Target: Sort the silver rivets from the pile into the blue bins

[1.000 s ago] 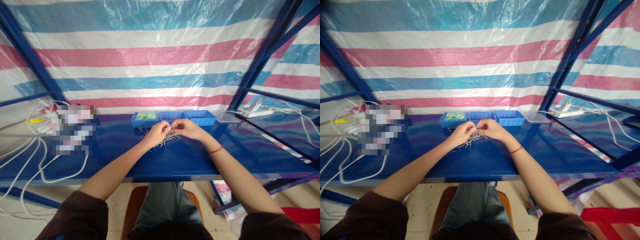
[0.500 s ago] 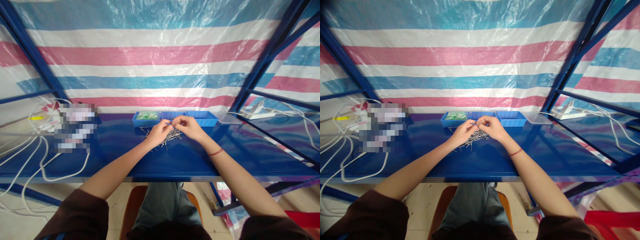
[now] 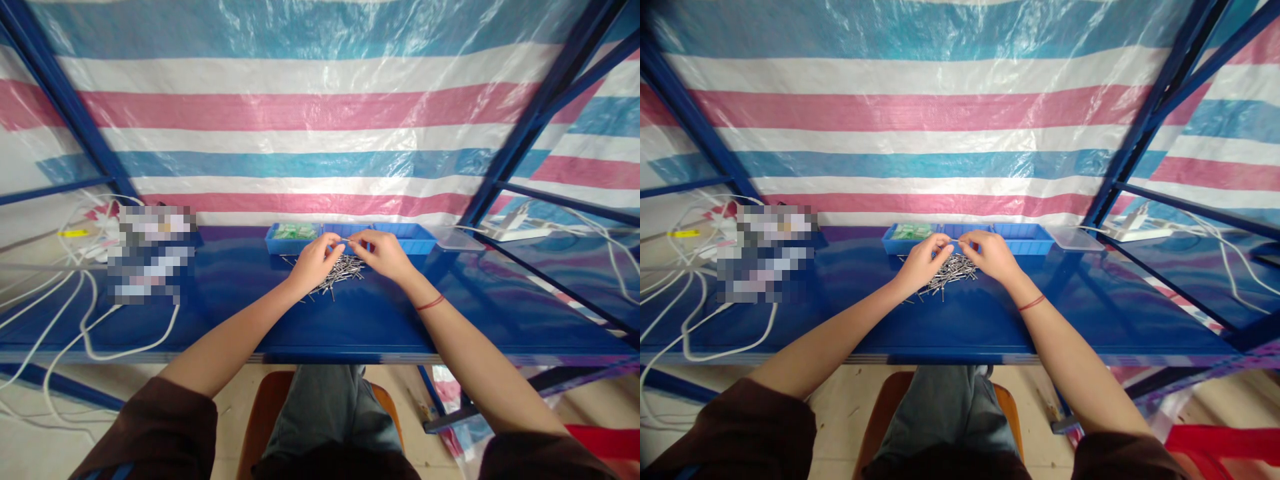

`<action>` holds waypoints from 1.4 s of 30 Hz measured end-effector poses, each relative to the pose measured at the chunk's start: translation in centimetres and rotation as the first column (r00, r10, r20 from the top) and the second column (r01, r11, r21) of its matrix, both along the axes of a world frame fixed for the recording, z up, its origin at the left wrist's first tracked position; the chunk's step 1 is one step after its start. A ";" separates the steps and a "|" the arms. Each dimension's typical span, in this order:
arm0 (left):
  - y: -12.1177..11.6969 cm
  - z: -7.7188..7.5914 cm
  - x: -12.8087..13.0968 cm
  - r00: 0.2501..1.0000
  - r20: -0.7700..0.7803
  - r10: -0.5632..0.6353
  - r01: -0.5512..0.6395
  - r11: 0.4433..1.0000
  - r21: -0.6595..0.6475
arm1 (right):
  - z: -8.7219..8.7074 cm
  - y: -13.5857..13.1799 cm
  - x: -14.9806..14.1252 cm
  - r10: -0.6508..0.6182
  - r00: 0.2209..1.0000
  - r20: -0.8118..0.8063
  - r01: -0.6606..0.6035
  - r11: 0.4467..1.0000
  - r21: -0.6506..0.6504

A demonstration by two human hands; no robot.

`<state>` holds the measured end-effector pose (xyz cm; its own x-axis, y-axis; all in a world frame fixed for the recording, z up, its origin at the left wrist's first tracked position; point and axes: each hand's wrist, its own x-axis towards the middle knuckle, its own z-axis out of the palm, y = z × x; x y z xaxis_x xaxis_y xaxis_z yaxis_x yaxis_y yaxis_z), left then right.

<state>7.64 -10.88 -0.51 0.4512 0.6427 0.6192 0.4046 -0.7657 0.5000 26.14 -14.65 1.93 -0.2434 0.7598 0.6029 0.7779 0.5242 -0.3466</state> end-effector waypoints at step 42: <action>0.6 -0.1 -1.0 0.854 -0.515 0.077 0.013 0.985 0.170 | -1.7 0.0 -0.6 0.270 0.938 0.217 -0.134 0.860 -0.493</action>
<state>6.67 -10.27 -0.60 0.7161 0.5743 0.3967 0.5956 -0.7991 0.0817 25.57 -14.64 0.23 -0.5225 0.8488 0.0810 0.7705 0.5107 -0.3815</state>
